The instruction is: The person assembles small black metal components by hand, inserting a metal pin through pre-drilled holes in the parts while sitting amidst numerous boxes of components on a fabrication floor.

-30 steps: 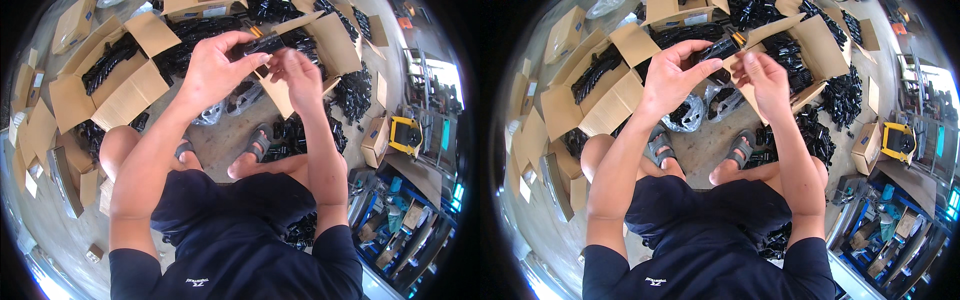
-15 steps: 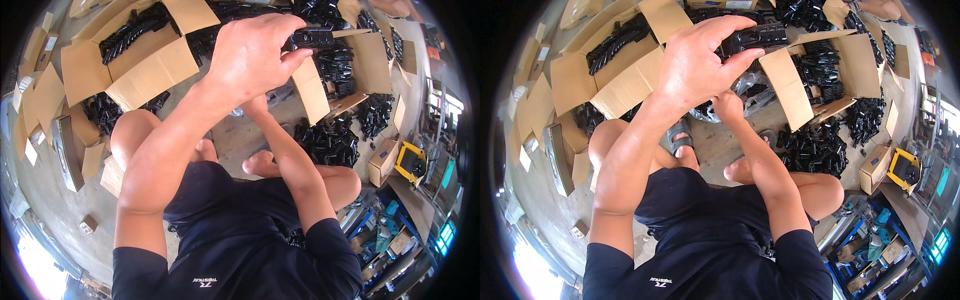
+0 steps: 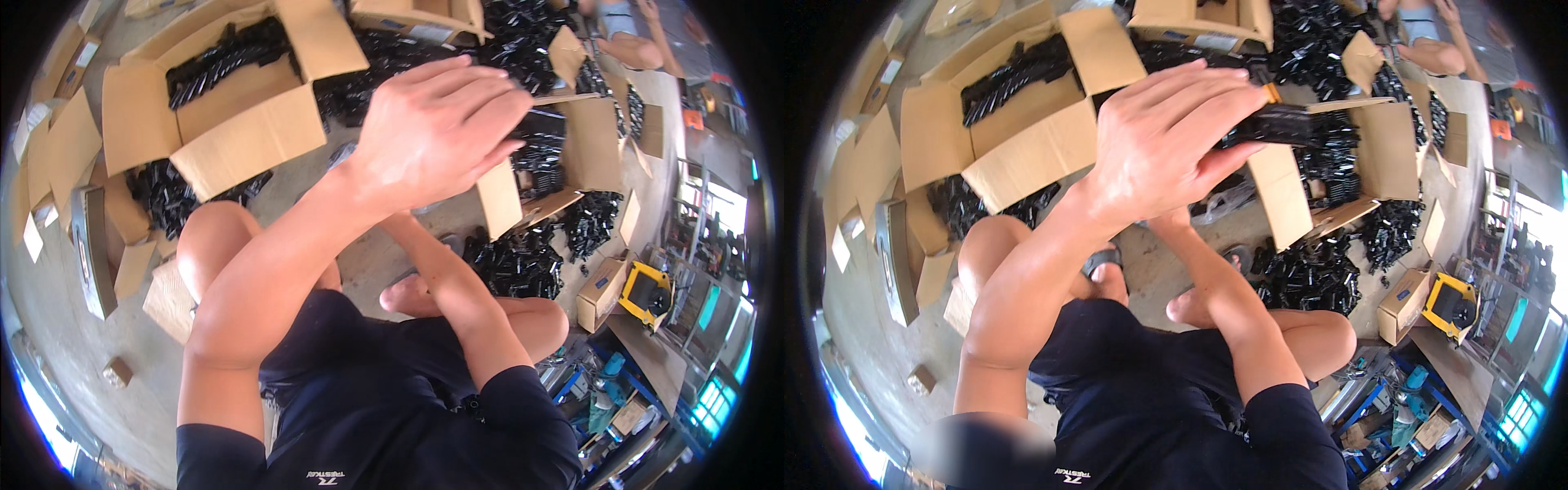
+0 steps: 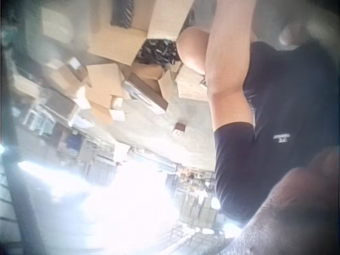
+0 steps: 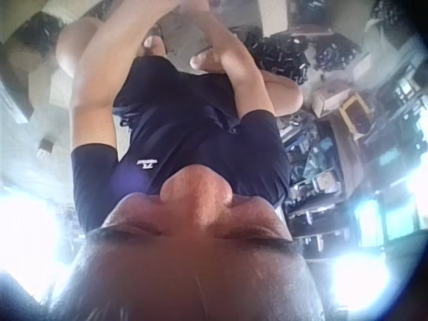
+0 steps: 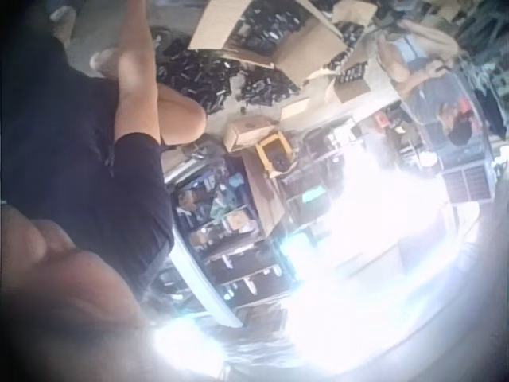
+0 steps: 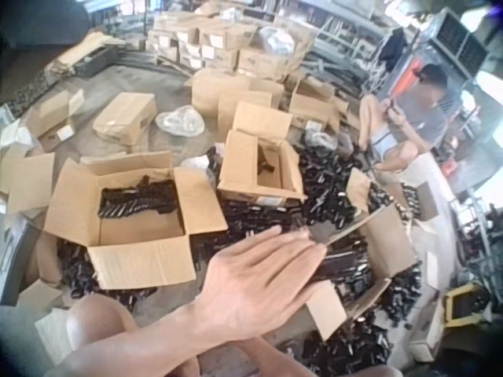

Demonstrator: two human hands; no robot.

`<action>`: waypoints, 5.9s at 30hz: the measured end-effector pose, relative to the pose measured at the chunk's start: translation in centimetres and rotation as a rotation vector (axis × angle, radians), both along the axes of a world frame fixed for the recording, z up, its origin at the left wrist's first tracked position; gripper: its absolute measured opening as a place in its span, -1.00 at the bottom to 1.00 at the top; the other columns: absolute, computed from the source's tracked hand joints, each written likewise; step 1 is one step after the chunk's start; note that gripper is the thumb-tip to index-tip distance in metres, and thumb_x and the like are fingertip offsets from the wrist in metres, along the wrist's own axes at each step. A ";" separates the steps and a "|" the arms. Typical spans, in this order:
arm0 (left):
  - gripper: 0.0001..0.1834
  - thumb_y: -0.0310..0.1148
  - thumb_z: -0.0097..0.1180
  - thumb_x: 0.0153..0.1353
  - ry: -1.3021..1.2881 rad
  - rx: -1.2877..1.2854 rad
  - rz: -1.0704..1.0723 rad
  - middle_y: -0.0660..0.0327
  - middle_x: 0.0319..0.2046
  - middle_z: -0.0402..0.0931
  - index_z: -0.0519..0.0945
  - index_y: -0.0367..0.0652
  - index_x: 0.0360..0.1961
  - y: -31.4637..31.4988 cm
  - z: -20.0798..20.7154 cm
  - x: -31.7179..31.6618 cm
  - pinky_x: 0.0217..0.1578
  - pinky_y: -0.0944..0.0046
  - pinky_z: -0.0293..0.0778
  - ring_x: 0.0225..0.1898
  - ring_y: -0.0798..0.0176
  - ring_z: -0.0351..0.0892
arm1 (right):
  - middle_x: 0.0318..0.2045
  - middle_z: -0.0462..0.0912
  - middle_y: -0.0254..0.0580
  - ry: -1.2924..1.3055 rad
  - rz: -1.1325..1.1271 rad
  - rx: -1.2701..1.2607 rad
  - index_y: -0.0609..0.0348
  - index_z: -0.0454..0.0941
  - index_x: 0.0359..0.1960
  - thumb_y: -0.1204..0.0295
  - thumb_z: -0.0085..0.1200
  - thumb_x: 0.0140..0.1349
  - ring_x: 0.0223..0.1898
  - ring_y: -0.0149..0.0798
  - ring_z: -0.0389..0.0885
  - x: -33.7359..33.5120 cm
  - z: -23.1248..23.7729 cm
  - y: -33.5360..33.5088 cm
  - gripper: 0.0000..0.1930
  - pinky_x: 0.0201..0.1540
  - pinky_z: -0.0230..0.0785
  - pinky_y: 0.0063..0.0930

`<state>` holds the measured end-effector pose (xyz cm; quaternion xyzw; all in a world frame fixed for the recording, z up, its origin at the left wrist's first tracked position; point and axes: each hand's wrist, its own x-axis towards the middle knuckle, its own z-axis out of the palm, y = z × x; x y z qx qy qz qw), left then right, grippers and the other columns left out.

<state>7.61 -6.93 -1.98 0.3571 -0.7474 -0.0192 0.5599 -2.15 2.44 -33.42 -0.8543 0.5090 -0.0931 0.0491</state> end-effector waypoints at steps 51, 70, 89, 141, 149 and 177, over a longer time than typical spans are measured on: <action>-0.53 -0.44 0.44 -0.19 -0.365 0.252 -0.107 0.19 -0.23 0.70 0.63 -0.18 -0.14 3.4 -0.6 -6.1 0.14 -0.01 0.52 -0.13 0.14 0.71 | -0.29 0.65 -0.13 -0.488 0.014 -0.394 0.23 0.65 -0.18 0.66 0.24 0.06 -0.29 -0.08 0.63 -14.1 32.0 -2.7 -0.75 -0.26 0.52 -0.30; -0.63 -0.37 0.43 0.01 -0.111 0.734 -0.106 0.21 -0.36 0.72 0.68 -0.19 -0.13 3.5 0.8 -5.4 -0.23 0.31 0.56 -0.36 0.37 0.66 | -0.10 0.61 -0.16 -0.776 -0.344 0.024 0.29 0.56 0.10 0.47 0.31 0.20 -0.13 -0.29 0.62 -15.2 33.6 -2.9 -0.57 -0.04 0.51 -0.44; -0.65 -0.62 0.31 0.21 0.555 1.062 -0.637 0.23 -0.12 0.63 0.59 -0.30 0.03 3.6 0.1 -6.2 -0.07 0.39 0.51 -0.12 0.45 0.57 | -0.26 0.68 -0.32 -1.666 -0.279 0.619 0.33 0.58 0.06 0.52 0.32 0.24 -0.36 -0.55 0.58 -15.6 31.9 -2.9 -0.64 -0.32 0.47 -0.66; -0.74 -0.33 0.20 0.36 1.556 1.081 -0.449 0.03 -0.19 0.68 0.62 -0.30 -0.05 -1.4 0.5 -0.6 -0.12 0.20 0.69 -0.15 0.12 0.72 | -0.23 0.69 0.19 -0.057 -0.596 0.520 0.27 0.58 -0.23 0.38 0.12 0.15 -0.12 0.15 0.70 -11.1 -3.3 -0.1 -0.78 -0.04 0.56 -0.04; -0.90 -0.46 0.26 0.29 1.613 1.020 -0.546 0.12 -0.28 0.68 0.64 -0.27 -0.22 -0.8 1.4 -2.8 -0.26 0.17 0.72 -0.26 0.09 0.74 | -0.28 0.71 0.18 -0.264 -0.644 0.453 0.23 0.64 -0.28 0.40 0.11 0.14 -0.18 0.20 0.69 -11.8 2.2 -0.2 -0.81 -0.04 0.54 0.00; -0.81 -0.44 0.24 0.32 1.351 1.064 -0.474 0.10 -0.23 0.67 0.61 -0.33 -0.12 0.6 0.0 -7.9 -0.15 0.13 0.68 -0.22 0.13 0.72 | -0.35 0.66 -0.36 -1.562 -0.370 0.256 0.33 0.64 -0.07 0.52 0.15 0.36 -0.37 -0.51 0.57 -15.7 36.9 -5.1 -0.82 -0.33 0.45 -0.61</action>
